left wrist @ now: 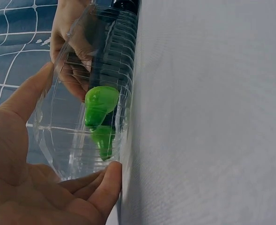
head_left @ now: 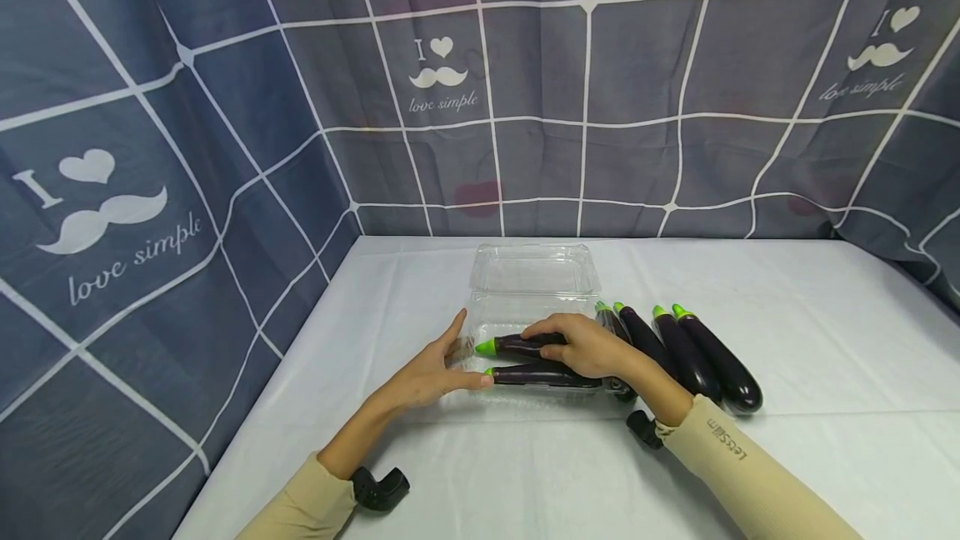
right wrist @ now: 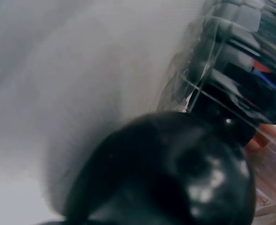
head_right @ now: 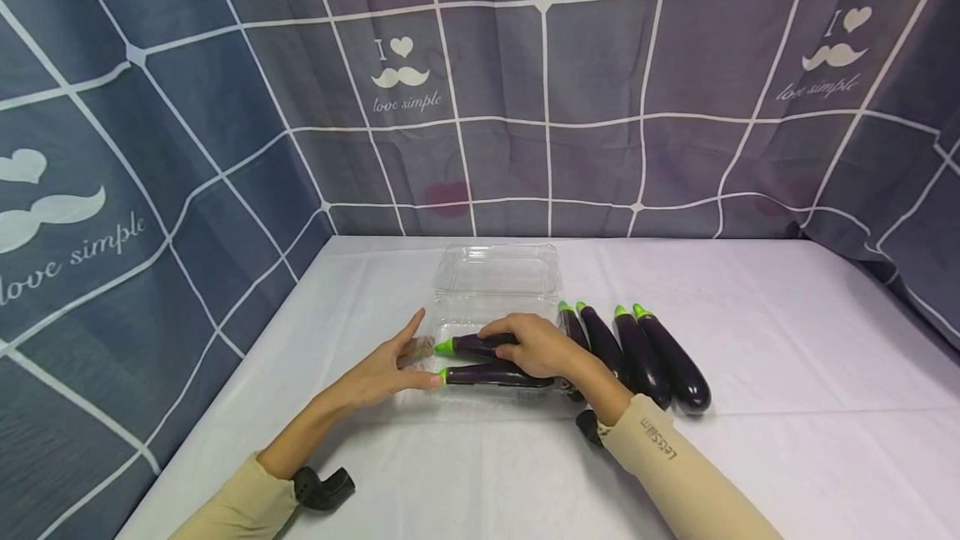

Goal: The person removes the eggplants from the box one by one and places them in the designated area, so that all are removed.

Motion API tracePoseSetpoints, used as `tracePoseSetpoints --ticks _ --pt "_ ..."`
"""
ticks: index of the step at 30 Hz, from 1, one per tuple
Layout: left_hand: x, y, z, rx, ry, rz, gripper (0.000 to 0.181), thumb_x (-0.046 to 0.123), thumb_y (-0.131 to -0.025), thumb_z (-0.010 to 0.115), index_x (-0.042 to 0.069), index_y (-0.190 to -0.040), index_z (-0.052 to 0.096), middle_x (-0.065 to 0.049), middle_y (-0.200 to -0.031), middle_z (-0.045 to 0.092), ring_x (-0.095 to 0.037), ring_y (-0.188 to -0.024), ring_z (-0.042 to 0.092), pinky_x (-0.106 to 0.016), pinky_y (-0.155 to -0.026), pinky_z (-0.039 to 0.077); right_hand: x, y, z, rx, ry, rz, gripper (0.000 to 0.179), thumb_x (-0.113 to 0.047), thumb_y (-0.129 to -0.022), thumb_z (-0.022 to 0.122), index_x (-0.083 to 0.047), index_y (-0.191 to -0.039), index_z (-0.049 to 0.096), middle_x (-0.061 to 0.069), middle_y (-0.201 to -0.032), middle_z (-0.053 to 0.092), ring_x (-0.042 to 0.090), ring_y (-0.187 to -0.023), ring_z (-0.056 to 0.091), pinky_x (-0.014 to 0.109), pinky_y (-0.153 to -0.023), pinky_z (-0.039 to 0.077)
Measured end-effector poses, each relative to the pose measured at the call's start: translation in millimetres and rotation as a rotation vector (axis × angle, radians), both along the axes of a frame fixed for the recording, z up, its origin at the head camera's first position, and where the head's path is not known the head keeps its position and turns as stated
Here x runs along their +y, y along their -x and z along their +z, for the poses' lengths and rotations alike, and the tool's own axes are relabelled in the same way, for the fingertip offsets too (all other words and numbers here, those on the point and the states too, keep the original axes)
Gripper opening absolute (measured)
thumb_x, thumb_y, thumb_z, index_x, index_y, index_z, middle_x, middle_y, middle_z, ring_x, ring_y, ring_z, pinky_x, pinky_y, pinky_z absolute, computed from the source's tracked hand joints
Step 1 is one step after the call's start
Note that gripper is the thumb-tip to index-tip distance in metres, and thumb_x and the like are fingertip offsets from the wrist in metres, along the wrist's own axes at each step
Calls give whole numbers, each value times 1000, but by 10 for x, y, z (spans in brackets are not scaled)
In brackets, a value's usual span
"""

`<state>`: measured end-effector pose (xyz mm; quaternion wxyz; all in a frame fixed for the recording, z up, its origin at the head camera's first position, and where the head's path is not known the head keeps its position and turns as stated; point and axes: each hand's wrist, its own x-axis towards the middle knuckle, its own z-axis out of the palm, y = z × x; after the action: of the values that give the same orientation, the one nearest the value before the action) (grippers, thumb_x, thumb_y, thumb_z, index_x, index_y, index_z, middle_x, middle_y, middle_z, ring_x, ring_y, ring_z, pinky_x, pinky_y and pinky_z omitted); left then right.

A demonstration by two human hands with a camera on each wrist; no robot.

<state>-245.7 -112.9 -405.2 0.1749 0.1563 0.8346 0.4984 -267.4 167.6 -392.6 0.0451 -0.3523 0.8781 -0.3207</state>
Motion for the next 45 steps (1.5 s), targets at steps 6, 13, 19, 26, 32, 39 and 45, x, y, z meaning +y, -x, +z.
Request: tracePoseSetpoints --ticks 6,13,19,26,32,39,45 --pt "0 8 -8 4 4 -3 117 45 -78 82 25 -160 1 -23 -159 19 -34 -145 21 -55 -113 24 9 -6 -9 28 44 -29 34 -5 -96 62 -6 -130 65 9 -127 64 30 -119 57 48 -95 47" --pt "2 10 -12 0 7 12 116 44 -78 82 23 -161 3 -25 -157 21 -35 -145 22 -52 -113 23 18 14 -38 129 221 -83 34 -9 -96 65 -6 -130 65 6 -126 65 28 -120 58 49 -98 45" --pt "-5 9 -17 12 2 9 114 43 -79 81 22 -161 4 -27 -157 21 -36 -145 23 -53 -113 23 25 20 -45 176 270 -122 36 -11 -97 63 -8 -133 63 8 -124 63 26 -114 58 49 -93 46" --pt "-9 16 -19 22 -1 -9 113 44 -80 80 22 -160 4 -25 -159 18 -35 -146 21 -52 -114 22 25 22 -48 210 299 -133 35 -3 -100 56 -5 -134 61 11 -114 58 22 -96 55 40 -79 46" --pt "-14 10 -15 13 -10 -6 114 44 -80 80 23 -160 3 -25 -158 17 -36 -146 20 -52 -114 22 10 -3 -14 188 324 -200 36 -1 -103 47 -4 -138 57 12 -110 52 19 -87 46 35 -73 41" --pt "-22 4 -15 8 -14 1 113 43 -80 81 25 -160 4 -24 -159 17 -35 -146 20 -52 -114 22 6 -21 2 118 325 -290 38 -11 -104 50 -8 -142 54 14 -111 51 24 -93 49 43 -80 42" --pt "-11 3 -18 6 -24 1 115 44 -79 82 24 -160 4 -24 -158 18 -35 -146 20 -53 -114 21 19 -39 17 36 330 -335 49 -19 -100 60 -12 -146 48 18 -116 50 39 -113 53 51 -86 48"
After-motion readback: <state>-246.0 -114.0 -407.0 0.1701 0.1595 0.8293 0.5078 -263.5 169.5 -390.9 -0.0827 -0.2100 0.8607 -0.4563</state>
